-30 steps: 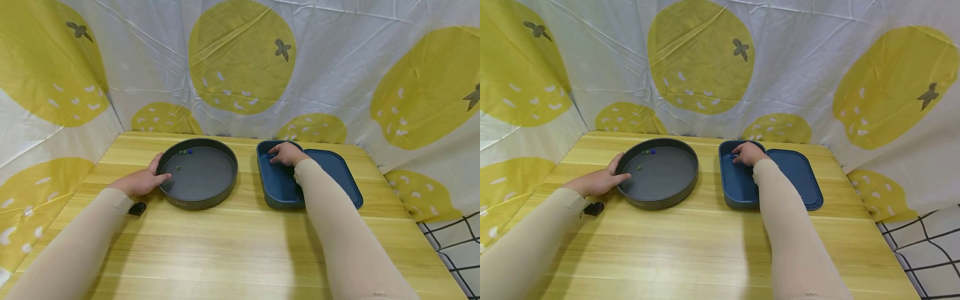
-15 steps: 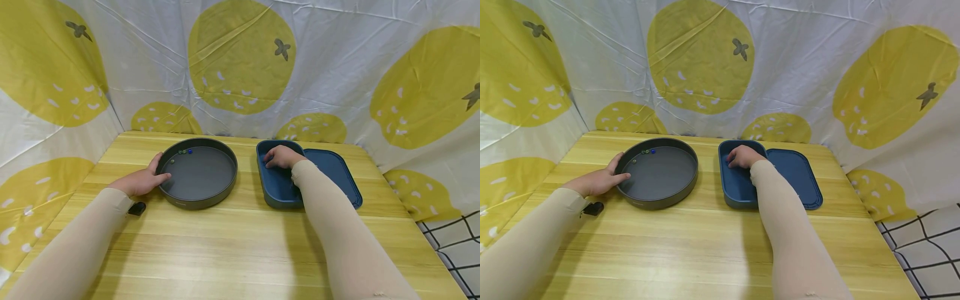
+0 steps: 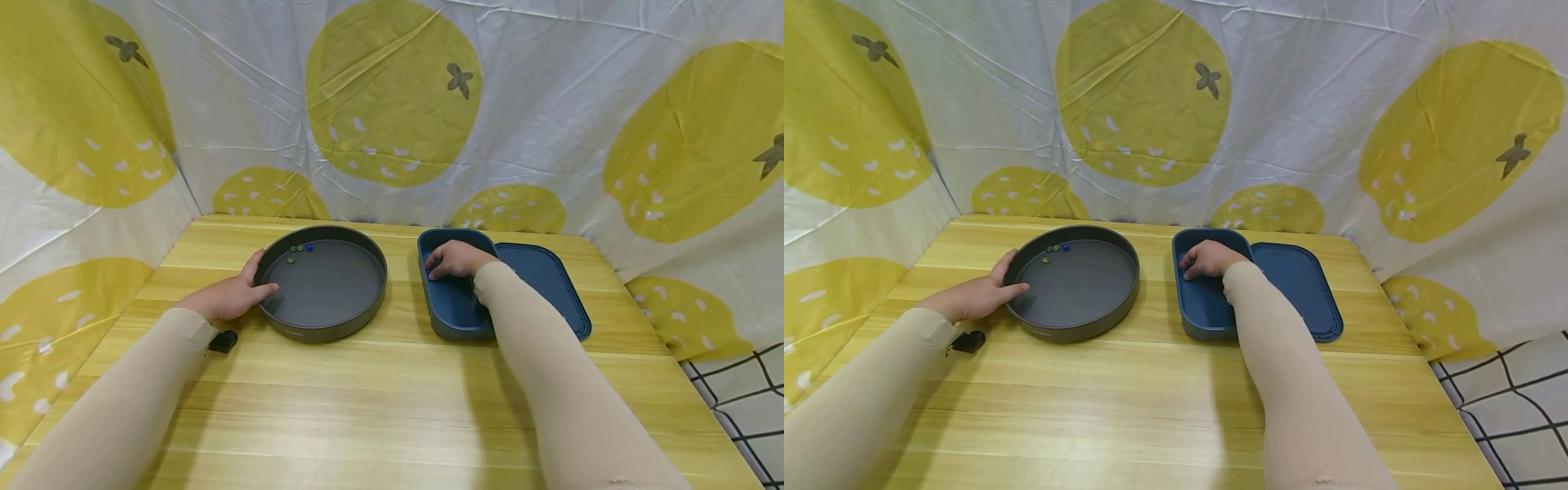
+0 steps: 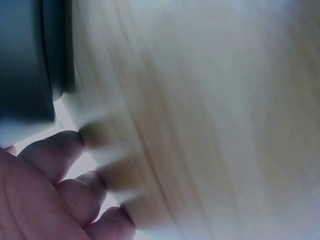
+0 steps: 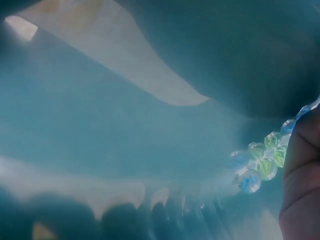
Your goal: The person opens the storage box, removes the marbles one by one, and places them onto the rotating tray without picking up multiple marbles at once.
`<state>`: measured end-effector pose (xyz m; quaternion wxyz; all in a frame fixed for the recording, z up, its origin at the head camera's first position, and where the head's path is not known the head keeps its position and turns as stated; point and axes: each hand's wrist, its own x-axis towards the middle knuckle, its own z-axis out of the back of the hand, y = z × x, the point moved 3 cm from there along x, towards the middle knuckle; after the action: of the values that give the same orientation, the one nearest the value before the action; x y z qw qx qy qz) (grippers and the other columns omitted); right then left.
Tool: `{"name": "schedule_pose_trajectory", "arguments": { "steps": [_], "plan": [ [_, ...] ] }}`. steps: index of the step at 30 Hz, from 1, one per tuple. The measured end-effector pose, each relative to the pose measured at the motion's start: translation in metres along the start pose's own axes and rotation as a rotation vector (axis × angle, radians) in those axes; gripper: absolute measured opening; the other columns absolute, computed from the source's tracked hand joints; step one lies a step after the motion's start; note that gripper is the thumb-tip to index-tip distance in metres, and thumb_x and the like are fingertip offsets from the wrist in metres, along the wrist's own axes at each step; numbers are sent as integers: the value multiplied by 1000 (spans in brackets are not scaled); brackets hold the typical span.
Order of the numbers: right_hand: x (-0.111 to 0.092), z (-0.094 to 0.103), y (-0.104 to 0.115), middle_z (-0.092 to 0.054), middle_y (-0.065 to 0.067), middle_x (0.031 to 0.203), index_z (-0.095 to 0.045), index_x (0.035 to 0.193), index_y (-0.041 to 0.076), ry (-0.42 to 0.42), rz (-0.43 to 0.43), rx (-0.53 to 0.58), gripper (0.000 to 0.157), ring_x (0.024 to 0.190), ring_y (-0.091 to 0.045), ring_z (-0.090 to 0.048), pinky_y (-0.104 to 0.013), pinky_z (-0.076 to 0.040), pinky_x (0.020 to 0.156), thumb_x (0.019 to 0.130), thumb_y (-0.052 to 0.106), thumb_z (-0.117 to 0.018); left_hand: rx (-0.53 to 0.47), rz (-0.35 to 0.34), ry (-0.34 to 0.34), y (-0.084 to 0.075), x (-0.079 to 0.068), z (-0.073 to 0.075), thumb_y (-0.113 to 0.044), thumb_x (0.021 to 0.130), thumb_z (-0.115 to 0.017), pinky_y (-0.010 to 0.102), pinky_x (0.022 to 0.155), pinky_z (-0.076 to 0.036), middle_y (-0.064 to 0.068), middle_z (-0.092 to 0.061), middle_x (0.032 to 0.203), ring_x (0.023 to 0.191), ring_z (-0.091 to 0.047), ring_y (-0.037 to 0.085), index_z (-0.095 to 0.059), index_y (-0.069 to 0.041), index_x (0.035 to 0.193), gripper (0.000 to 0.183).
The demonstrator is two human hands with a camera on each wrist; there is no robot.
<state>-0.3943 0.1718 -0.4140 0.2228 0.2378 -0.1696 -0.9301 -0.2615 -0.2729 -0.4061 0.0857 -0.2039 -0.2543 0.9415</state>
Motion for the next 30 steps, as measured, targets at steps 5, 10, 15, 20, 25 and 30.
{"name": "schedule_pose_trajectory", "arguments": {
  "steps": [5, 10, 15, 20, 25, 30],
  "plan": [
    [-3, 1, 2, -66, -15, 144, -74, 133, 10, 3, -7, 2, 36, 142, -34, -54, -49, -47, 114, 99, 21, -75, -2, 8, 9, 0, 0, 0, -57, 110, -43, 69, 119, -32, 44, -16, 165, 142, -45, 59, 26, -8, 164, 101],
    [-2, 0, 1, -68, -13, 141, -76, 128, 11, 5, -1, 6, 33, 140, -33, -55, -49, -46, 114, 98, 23, -75, 3, 7, 13, -1, 0, 0, -58, 110, -42, 69, 118, -33, 44, -16, 165, 142, -45, 59, 27, -9, 164, 101],
    [0, 0, 0, -66, -14, 142, -76, 127, 12, 10, 3, -2, 33, 141, -34, -54, -49, -46, 114, 97, 26, -76, 5, 1, 8, -1, -1, 0, -57, 110, -43, 69, 118, -33, 45, -17, 165, 141, -47, 58, 28, -9, 163, 101],
    [-1, 0, 2, -69, -13, 138, -77, 124, 12, -1, 5, 12, 30, 135, -32, -57, -49, -47, 111, 97, 25, -77, 5, -5, 5, -1, -1, 1, -57, 110, -43, 69, 119, -33, 45, -17, 164, 141, -47, 58, 26, -7, 164, 101],
    [-1, -1, 2, -70, -13, 135, -78, 122, 11, -3, 6, 17, 28, 132, -32, -59, -48, -49, 110, 97, 24, -77, 8, 4, 8, 0, 1, 1, -57, 110, -43, 69, 119, -32, 44, -15, 166, 142, -44, 59, 27, -9, 164, 100],
    [-2, 2, 2, -72, -11, 134, -78, 124, 13, -1, 20, 7, 29, 131, -31, -61, -48, -49, 109, 98, 25, -76, 13, -3, 5, 0, 1, 1, -57, 110, -43, 69, 118, -34, 44, -17, 165, 141, -47, 58, 26, -8, 164, 101]
  ]
}}
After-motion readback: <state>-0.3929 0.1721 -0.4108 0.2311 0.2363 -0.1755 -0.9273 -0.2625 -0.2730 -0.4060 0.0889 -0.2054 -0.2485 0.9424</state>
